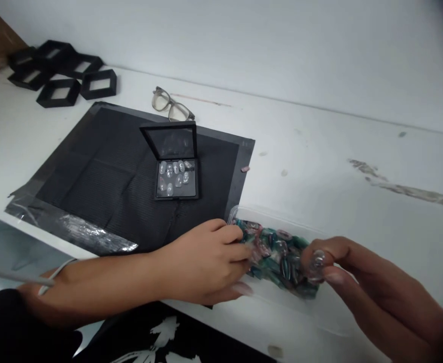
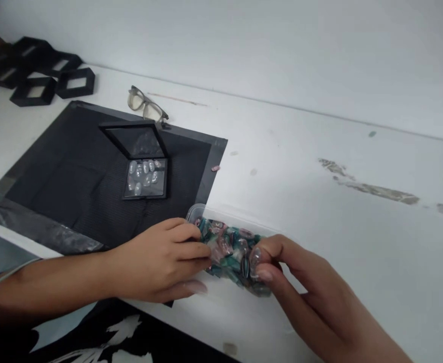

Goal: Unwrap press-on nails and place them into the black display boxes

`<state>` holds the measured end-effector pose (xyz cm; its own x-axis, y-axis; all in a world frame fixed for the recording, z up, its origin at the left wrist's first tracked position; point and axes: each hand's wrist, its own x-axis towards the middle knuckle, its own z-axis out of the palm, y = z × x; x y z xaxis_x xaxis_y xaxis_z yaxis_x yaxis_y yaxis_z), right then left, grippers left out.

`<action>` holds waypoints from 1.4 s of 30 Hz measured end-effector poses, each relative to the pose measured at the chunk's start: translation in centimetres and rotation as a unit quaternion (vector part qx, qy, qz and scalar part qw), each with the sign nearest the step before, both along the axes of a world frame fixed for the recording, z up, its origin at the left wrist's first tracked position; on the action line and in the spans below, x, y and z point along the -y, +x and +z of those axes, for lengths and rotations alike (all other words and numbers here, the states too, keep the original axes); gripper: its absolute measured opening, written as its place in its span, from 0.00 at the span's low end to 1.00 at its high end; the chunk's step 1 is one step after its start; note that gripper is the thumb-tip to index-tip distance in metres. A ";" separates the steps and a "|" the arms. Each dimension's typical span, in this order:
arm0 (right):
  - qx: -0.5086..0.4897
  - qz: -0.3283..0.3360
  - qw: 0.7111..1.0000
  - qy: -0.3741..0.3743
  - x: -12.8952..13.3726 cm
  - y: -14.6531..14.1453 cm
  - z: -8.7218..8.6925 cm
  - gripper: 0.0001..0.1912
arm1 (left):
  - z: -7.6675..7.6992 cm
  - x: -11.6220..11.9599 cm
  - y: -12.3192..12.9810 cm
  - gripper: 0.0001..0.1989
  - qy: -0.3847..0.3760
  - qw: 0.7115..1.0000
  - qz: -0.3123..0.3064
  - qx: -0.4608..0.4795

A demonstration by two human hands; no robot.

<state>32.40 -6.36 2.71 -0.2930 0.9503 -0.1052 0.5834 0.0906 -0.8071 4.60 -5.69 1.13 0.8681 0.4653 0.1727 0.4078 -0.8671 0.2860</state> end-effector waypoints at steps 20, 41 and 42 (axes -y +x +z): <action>-0.396 -0.004 0.918 0.020 1.1 -2.5 2.5 0.16 | -1.2 -1.8 1.4 0.13 0.040 0.992 -0.044 0.108; 0.157 -0.033 0.981 0.105 -1.3 -1.3 -0.7 0.17 | 0.7 -2.0 -4.2 0.23 0.145 0.977 0.081 0.131; 0.169 -0.048 0.978 0.108 -1.8 -0.8 -1.0 0.17 | 0.9 -2.3 -5.7 0.22 0.166 0.964 0.147 0.147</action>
<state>31.55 -4.56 1.69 -0.1846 0.9825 0.0263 0.8280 0.1699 -0.5343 -1.11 -3.37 2.05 0.5983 0.5603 0.5729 0.5927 -0.7905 0.1541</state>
